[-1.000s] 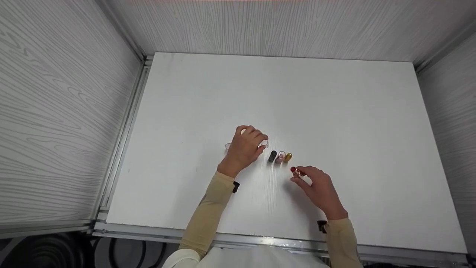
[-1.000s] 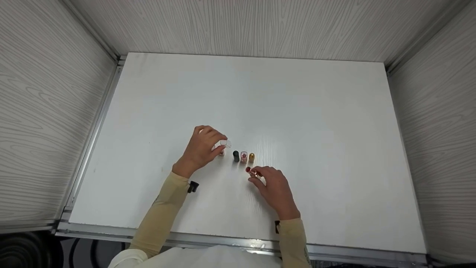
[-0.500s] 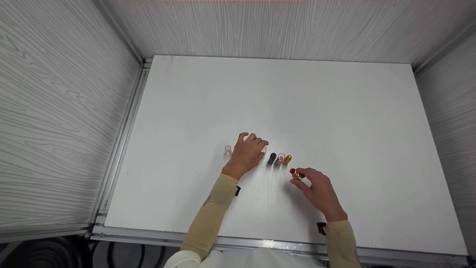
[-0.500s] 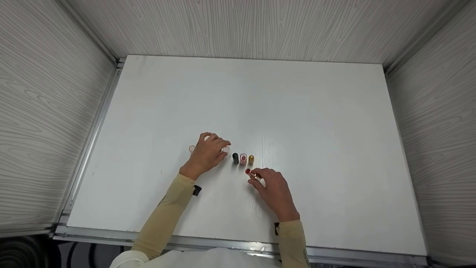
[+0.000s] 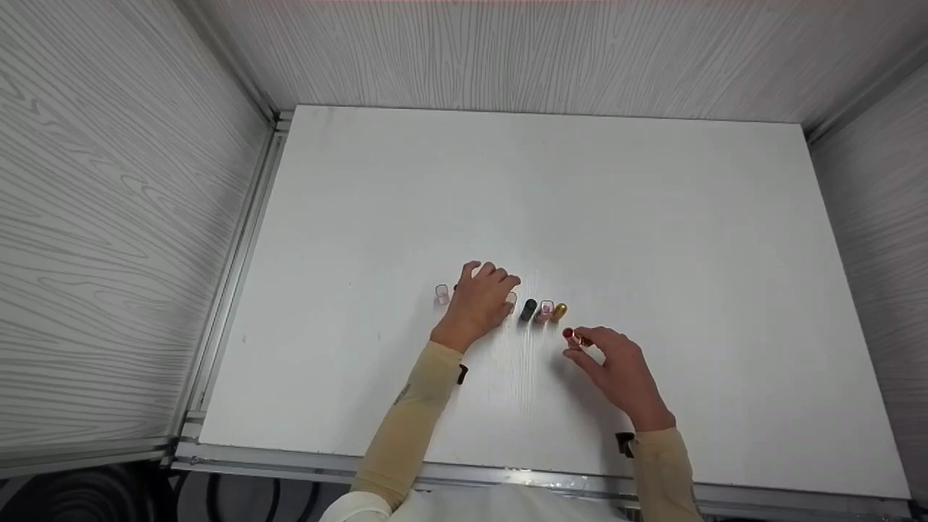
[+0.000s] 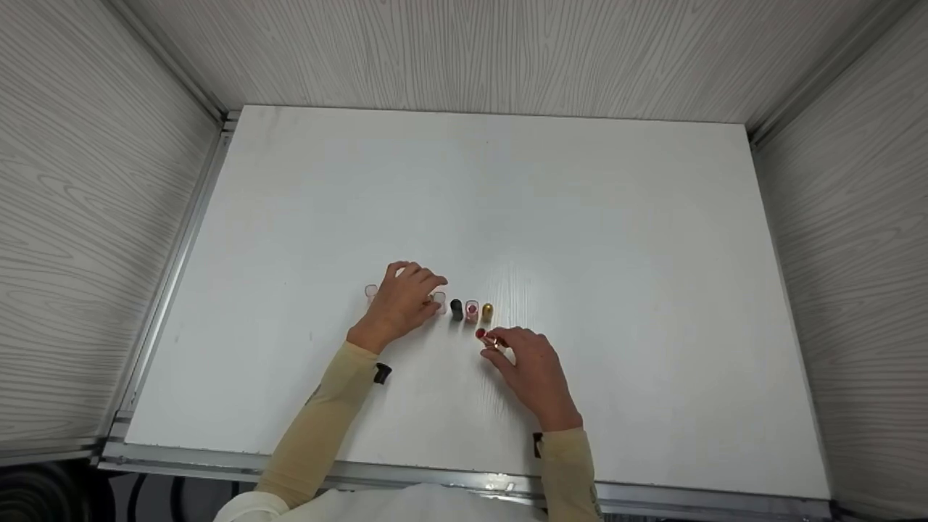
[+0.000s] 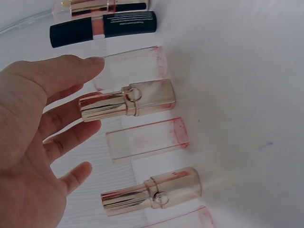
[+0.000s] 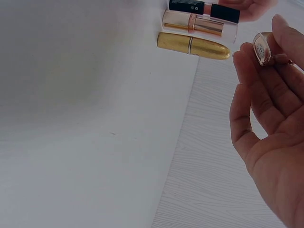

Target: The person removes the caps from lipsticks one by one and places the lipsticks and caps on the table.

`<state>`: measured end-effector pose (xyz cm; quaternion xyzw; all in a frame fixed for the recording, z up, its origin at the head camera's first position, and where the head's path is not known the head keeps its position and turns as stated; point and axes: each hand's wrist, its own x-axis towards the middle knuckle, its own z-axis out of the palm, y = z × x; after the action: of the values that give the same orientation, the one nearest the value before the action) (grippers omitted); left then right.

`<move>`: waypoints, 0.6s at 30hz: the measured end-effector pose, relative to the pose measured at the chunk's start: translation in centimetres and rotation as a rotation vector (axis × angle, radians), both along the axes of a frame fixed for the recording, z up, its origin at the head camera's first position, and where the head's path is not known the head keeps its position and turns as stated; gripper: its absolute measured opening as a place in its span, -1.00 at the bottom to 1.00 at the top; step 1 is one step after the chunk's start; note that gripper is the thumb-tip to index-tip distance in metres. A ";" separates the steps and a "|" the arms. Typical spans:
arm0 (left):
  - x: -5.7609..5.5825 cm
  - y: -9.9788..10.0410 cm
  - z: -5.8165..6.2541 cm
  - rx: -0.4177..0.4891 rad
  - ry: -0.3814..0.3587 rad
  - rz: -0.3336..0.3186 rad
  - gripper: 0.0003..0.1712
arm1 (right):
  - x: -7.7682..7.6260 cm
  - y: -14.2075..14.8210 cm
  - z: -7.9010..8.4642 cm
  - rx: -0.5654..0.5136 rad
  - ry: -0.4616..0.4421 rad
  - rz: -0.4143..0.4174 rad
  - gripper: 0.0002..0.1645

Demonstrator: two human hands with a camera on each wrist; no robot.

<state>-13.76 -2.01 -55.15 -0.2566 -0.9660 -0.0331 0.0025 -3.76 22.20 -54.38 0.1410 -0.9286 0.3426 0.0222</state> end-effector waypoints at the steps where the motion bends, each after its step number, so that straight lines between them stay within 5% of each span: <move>1: 0.1 -0.1 0.3 0.002 -0.002 0.001 -0.58 | 0.0 0.0 0.0 0.002 -0.002 -0.002 -0.61; 6: 0.4 -0.5 2.1 0.015 0.017 0.000 -0.57 | 0.0 -0.1 0.0 0.008 -0.015 -0.008 -0.61; 11: 1.5 -0.6 4.4 0.118 0.134 -0.035 -0.68 | 0.0 -0.3 0.1 0.009 -0.014 -0.004 -0.60; 15: 2.8 -0.1 6.1 0.328 0.214 -0.143 -0.76 | -0.1 -0.4 0.1 -0.002 0.053 0.030 -0.59; 18: 3.9 0.5 6.8 0.452 0.193 -0.259 -0.73 | -0.2 -0.6 0.1 -0.015 0.100 0.069 -0.58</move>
<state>-9.91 -1.52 -48.30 -0.3727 -0.8886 -0.2232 0.1474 -3.96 21.58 -54.30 0.1897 -0.9184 0.3425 0.0576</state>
